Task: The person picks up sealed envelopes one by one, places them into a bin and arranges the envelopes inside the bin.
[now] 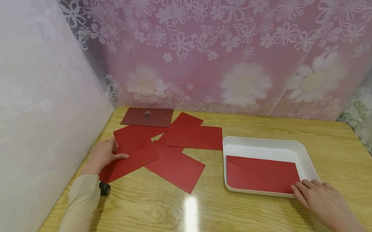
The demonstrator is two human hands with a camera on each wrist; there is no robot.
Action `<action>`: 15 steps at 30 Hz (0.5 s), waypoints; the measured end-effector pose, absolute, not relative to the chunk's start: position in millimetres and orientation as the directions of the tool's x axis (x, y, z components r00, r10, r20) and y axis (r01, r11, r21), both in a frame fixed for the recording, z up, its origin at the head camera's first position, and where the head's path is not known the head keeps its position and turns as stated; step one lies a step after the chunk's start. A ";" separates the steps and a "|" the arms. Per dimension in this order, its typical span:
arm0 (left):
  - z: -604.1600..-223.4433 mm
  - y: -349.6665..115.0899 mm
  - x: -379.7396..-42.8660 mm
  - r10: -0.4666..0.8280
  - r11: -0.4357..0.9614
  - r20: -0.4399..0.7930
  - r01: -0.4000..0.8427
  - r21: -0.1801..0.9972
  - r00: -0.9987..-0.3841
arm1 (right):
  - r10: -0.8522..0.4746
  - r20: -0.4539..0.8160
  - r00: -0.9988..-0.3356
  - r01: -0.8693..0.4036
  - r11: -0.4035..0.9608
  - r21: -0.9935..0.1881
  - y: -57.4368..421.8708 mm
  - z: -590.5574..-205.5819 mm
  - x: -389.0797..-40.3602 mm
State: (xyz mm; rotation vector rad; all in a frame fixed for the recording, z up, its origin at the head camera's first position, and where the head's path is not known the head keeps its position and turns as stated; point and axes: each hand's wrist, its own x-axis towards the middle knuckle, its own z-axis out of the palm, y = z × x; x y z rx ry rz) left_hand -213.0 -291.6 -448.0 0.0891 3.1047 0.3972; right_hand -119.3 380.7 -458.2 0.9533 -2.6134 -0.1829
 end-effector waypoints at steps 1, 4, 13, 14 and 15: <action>-448.4 -292.2 -212.6 0.061 0.965 -0.010 0.056 0.255 -0.998 | -0.644 0.282 -0.712 -0.599 0.765 0.234 380.9 -458.2 -119.1; -449.8 -294.9 -212.6 0.076 0.962 -0.011 0.070 0.262 -0.997 | -0.646 0.282 -0.709 -0.600 0.763 0.240 381.6 -458.4 -119.0; -441.7 -298.2 -210.1 0.072 0.936 0.117 0.107 0.334 -0.991 | -0.621 0.299 -0.724 -0.585 0.783 0.210 381.0 -458.6 -120.0; -440.5 -297.3 -209.9 0.070 0.932 0.148 0.118 0.342 -0.986 | -0.623 0.296 -0.724 -0.586 0.782 0.213 381.2 -458.7 -120.1; -439.3 -295.9 -209.9 0.069 0.928 0.181 0.130 0.349 -0.981 | -0.626 0.289 -0.724 -0.588 0.780 0.215 381.2 -458.6 -119.9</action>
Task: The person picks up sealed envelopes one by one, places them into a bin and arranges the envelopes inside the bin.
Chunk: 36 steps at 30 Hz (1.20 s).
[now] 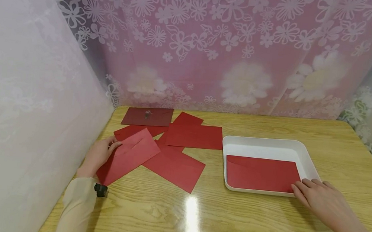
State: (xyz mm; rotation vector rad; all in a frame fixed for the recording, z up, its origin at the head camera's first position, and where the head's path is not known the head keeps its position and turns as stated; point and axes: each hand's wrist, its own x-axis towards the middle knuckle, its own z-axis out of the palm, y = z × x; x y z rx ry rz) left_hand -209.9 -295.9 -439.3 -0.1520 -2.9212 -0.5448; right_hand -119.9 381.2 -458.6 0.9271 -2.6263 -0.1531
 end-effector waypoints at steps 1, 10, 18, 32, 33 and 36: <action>-438.3 -294.1 -210.2 0.069 0.927 0.218 0.144 0.347 -0.974 | -0.627 0.286 -0.725 -0.588 0.779 0.218 381.5 -458.5 -119.7; -422.9 -270.6 -214.2 0.084 0.945 0.493 0.227 0.237 -0.866 | -0.619 0.313 -0.721 -0.586 0.785 0.202 382.5 -458.6 -119.8; -404.1 -248.1 -217.6 0.219 0.933 0.650 0.351 0.079 -0.728 | -0.621 0.317 -0.717 -0.588 0.783 0.204 383.2 -458.2 -120.9; -373.1 -188.3 -225.7 0.372 0.881 0.662 0.472 -0.031 -0.650 | -0.654 0.272 -0.706 -0.606 0.757 0.246 382.4 -456.1 -118.0; -370.7 -182.8 -226.7 0.379 0.878 0.666 0.478 -0.038 -0.643 | -0.653 0.269 -0.708 -0.605 0.757 0.246 382.3 -456.0 -117.7; -363.3 -166.0 -228.4 0.396 0.868 0.674 0.493 -0.054 -0.623 | -0.659 0.259 -0.707 -0.608 0.752 0.253 382.7 -456.2 -117.5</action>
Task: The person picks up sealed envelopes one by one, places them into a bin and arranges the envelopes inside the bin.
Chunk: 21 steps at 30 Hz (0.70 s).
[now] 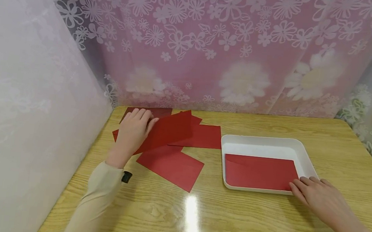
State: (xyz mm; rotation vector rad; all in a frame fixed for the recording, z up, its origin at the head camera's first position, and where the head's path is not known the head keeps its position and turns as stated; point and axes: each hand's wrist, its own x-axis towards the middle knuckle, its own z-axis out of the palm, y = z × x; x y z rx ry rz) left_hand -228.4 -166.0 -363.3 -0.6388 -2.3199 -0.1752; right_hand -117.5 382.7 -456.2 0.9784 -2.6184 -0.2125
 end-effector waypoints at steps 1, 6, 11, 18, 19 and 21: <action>-361.6 -160.4 -229.5 0.404 0.864 0.675 0.500 -0.060 -0.617 | -0.659 0.254 -0.708 -0.609 0.752 0.253 382.8 -456.1 -117.3; -358.3 -130.7 -236.0 0.437 0.843 0.663 0.534 -0.065 -0.608 | -0.655 0.231 -0.720 -0.609 0.755 0.243 383.3 -454.9 -117.4; -356.4 -98.4 -241.9 0.469 0.821 0.663 0.564 -0.085 -0.583 | -0.649 0.246 -0.719 -0.604 0.760 0.238 383.3 -454.6 -118.3; -351.2 -50.9 -246.4 0.512 0.773 0.664 0.629 -0.079 -0.546 | -0.629 0.278 -0.726 -0.589 0.777 0.222 381.9 -455.5 -119.1; -350.5 -44.1 -246.6 0.517 0.766 0.663 0.638 -0.076 -0.542 | -0.624 0.283 -0.729 -0.584 0.782 0.218 381.6 -455.7 -119.2; -349.4 -30.5 -247.2 0.527 0.752 0.662 0.656 -0.070 -0.533 | -0.615 0.284 -0.736 -0.579 0.789 0.207 381.3 -455.8 -119.1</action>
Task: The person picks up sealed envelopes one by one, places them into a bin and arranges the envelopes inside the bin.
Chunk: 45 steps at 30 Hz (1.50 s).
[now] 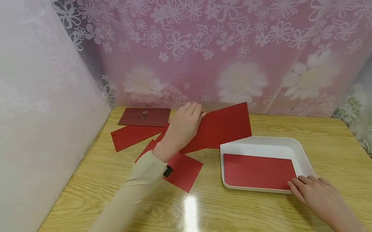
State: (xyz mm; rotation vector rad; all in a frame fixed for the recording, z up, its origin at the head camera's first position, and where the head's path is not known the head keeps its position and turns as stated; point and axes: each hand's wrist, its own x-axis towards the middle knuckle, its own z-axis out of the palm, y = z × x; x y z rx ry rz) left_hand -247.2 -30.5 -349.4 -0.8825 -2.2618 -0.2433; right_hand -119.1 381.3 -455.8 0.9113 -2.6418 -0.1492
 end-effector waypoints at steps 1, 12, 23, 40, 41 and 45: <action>-349.2 -23.4 -247.9 0.532 0.746 0.660 0.662 -0.070 -0.529 | -0.610 0.283 -0.740 -0.576 0.792 0.201 381.3 -455.6 -118.9; -347.9 54.0 -244.2 0.614 0.671 0.614 0.738 -0.075 -0.496 | -0.609 0.240 -0.756 -0.578 0.793 0.193 381.8 -453.4 -116.2; -385.4 97.8 -237.8 0.711 0.576 0.526 0.815 -0.057 -0.466 | -0.580 0.159 -0.799 -0.553 0.812 0.188 378.8 -450.0 -113.7; -423.9 107.4 -233.6 0.788 0.603 0.201 0.795 -0.064 -0.582 | -0.556 0.171 -0.813 -0.533 0.830 0.162 377.9 -452.7 -115.8; -423.8 107.2 -233.2 0.790 0.606 0.177 0.792 -0.077 -0.587 | -0.555 0.171 -0.814 -0.533 0.831 0.163 377.9 -452.8 -115.8; -424.0 105.5 -231.1 0.773 0.635 0.076 0.767 -0.089 -0.630 | -0.558 0.186 -0.809 -0.534 0.829 0.165 379.1 -453.7 -115.9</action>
